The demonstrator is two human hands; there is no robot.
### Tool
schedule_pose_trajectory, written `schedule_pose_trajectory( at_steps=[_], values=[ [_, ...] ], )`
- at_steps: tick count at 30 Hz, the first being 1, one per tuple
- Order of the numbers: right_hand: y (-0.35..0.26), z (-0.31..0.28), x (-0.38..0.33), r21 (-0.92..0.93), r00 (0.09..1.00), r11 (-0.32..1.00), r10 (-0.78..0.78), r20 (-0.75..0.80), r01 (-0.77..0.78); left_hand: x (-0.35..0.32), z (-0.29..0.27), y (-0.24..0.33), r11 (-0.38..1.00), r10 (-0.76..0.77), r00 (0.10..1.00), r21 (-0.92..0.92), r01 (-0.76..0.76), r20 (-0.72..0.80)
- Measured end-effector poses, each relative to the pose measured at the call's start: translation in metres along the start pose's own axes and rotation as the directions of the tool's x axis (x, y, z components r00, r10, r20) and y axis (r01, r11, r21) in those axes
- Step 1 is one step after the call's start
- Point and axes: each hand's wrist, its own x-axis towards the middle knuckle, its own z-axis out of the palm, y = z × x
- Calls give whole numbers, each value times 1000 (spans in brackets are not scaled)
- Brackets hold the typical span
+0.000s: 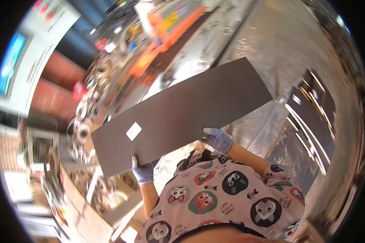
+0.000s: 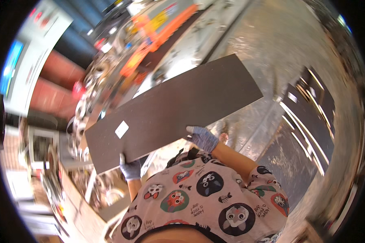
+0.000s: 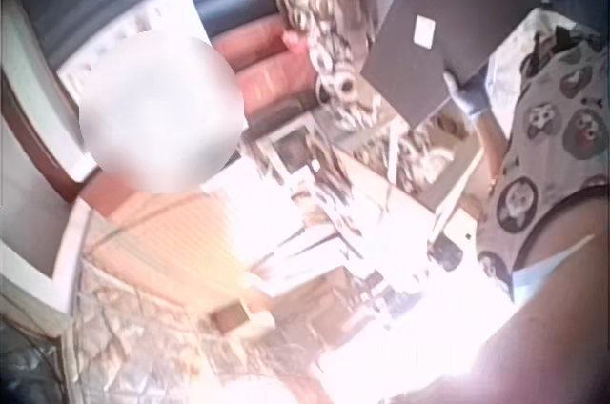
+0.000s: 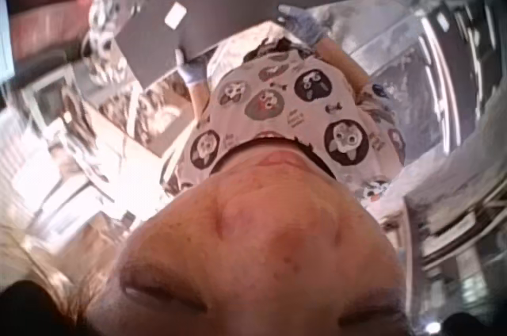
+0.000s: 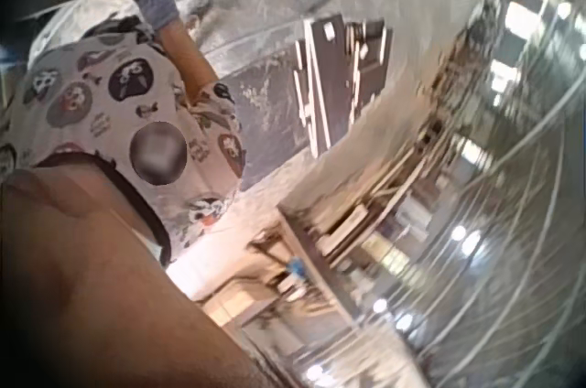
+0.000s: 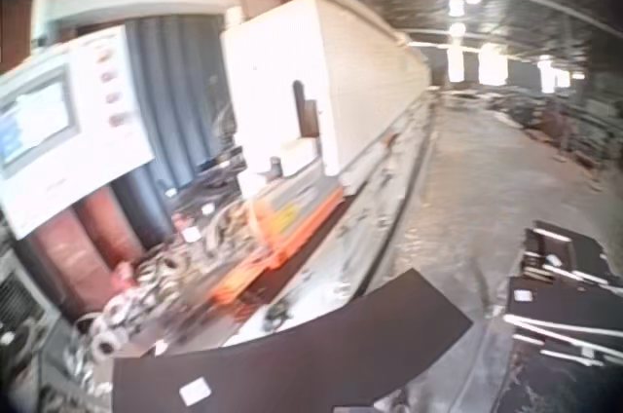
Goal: The person operates a control panel, then walks to a workbench and repeatedly picks up dark rectangular wood panels, places them on a machine, and stacks them on a table. The person handles the panels one at a time and arranges them in a pile.
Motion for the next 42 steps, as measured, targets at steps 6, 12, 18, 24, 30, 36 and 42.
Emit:
schedule_pose_trajectory(
  at_steps=[6, 12, 18, 24, 30, 36, 42],
  values=[
    [47, 85, 50, -111, 912, 913, 401, 83, -392, -40, -96, 65, 956, 97, 975, -252, -148, -201],
    [93, 102, 118, -135, 856, 847, 517, -13, -514, -34, -147, 74, 903, 146, 956, -360, -235, -256],
    [101, 145, 168, 18, 903, 920, 389, -184, -392, -1, -144, 86, 991, -129, 892, -39, 125, -433],
    [93, 172, 202, 206, 866, 940, 331, -376, -270, 5, -48, 64, -68, 272, 898, 938, -341, 346],
    [97, 131, 215, 67, 895, 923, 385, -225, -380, 66, -9, 62, -800, -43, 859, 498, -336, 510],
    [47, 104, 135, -18, 955, 961, 271, -120, -275, 84, -16, 64, -811, -62, 881, 491, -319, 469],
    [22, 3, 60, 219, 998, 974, 46, 31, -52, 90, -5, 54, -757, -72, 789, 482, -442, 611]
  ],
)
